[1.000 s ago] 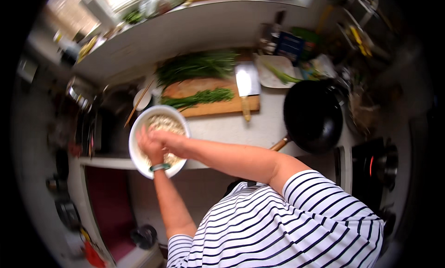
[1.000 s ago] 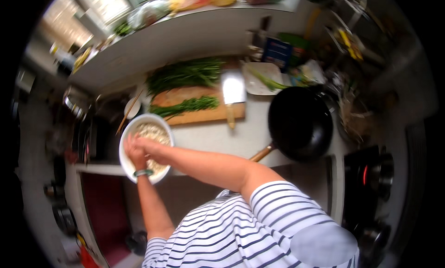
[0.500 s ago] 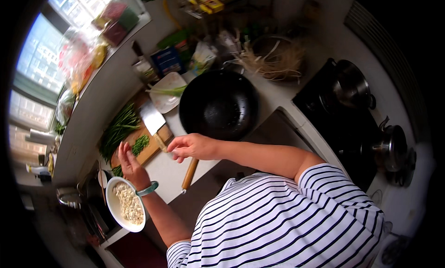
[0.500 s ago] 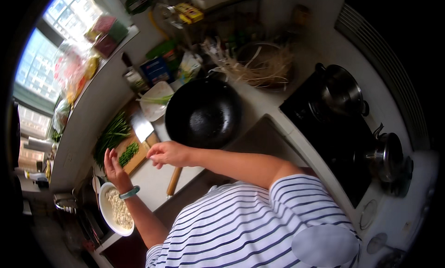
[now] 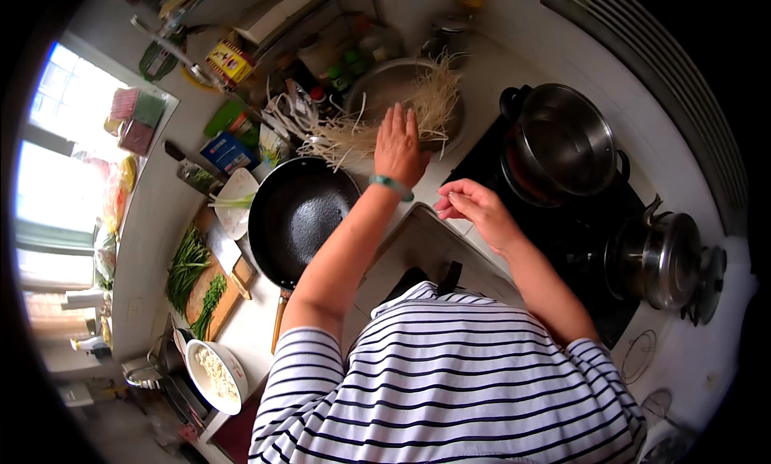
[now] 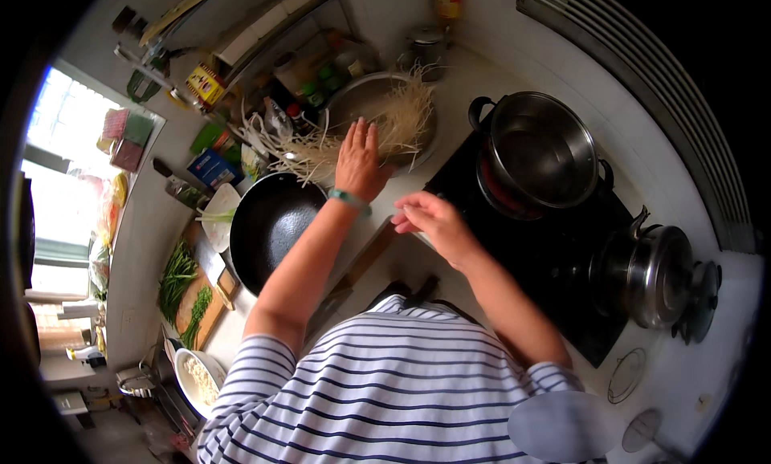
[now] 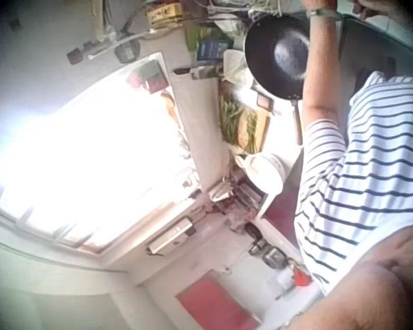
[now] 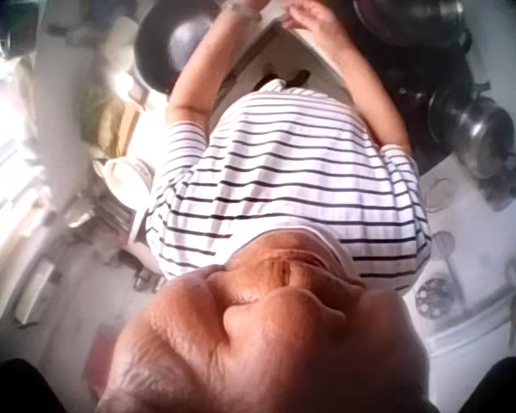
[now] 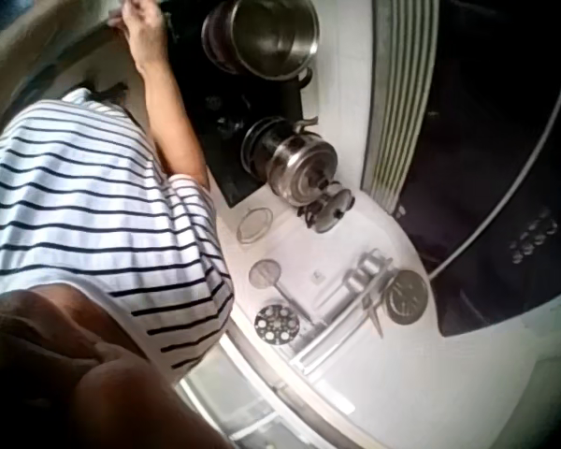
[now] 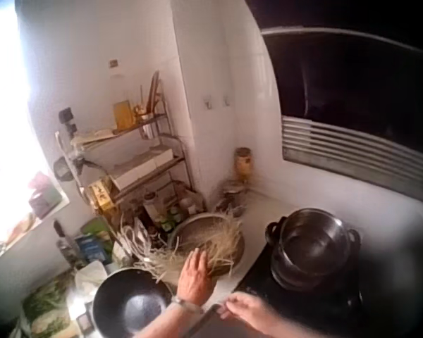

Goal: The person mixes a white dough-like substance in a bowl using chopsticks and their hands. They then pour hot water from a kettle into the bowl and continue mixing. The person adds long, thin noodles to a pot of boiling water on the stove and stirs them with a ladle.

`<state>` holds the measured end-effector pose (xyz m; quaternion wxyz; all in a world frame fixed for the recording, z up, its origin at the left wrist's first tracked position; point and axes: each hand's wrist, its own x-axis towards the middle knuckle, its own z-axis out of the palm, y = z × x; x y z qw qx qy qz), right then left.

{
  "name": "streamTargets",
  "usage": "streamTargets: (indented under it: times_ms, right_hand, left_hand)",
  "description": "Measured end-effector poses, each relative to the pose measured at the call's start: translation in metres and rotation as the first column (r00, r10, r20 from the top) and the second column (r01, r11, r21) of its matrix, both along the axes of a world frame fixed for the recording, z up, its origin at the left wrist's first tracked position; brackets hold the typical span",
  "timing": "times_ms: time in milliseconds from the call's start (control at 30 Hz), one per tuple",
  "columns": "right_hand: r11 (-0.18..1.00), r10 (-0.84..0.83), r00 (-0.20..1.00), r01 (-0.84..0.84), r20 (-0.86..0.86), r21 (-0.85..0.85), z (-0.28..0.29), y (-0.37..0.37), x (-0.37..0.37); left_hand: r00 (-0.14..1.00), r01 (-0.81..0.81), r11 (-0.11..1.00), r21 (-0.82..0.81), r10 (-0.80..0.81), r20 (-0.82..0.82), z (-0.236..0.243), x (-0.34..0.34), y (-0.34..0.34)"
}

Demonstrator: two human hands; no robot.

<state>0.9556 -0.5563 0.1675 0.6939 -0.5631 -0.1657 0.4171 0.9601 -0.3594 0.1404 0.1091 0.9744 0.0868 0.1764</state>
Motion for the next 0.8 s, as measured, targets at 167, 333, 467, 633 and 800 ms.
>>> streamTargets:
  times_ms: [167, 333, 467, 633, 800]
  right_hand:
    - [0.99, -0.14, 0.99, 0.14, -0.007, -0.022, -0.007, -0.028, 0.016]
    - [0.984, -0.168, 0.985, 0.17, 0.035, -0.059, -0.002, -0.029, 0.034]
    - [0.983, -0.174, 0.984, 0.176, 0.032, -0.053, -0.007, -0.017, 0.047]
    - [0.989, -0.13, 0.991, 0.13, 0.013, -0.068, -0.022, -0.002, 0.062]
    - [0.993, -0.085, 0.995, 0.089, 0.05, -0.081, -0.034, 0.006, 0.078]
  left_hand:
    - [0.822, -0.085, 0.948, 0.307, 0.241, -0.515, -0.045, 0.078, 0.018]
    - [0.706, -0.124, 0.94, 0.318, 0.309, -0.637, -0.102, 0.102, 0.046]
    - [0.777, -0.121, 0.954, 0.275, 0.263, -0.571, -0.12, 0.108, 0.059]
    - [0.811, -0.056, 0.989, 0.14, 0.127, -0.572, -0.081, 0.11, 0.065]
    - [0.797, -0.006, 0.995, 0.096, 0.063, -0.601, -0.041, 0.112, 0.084]
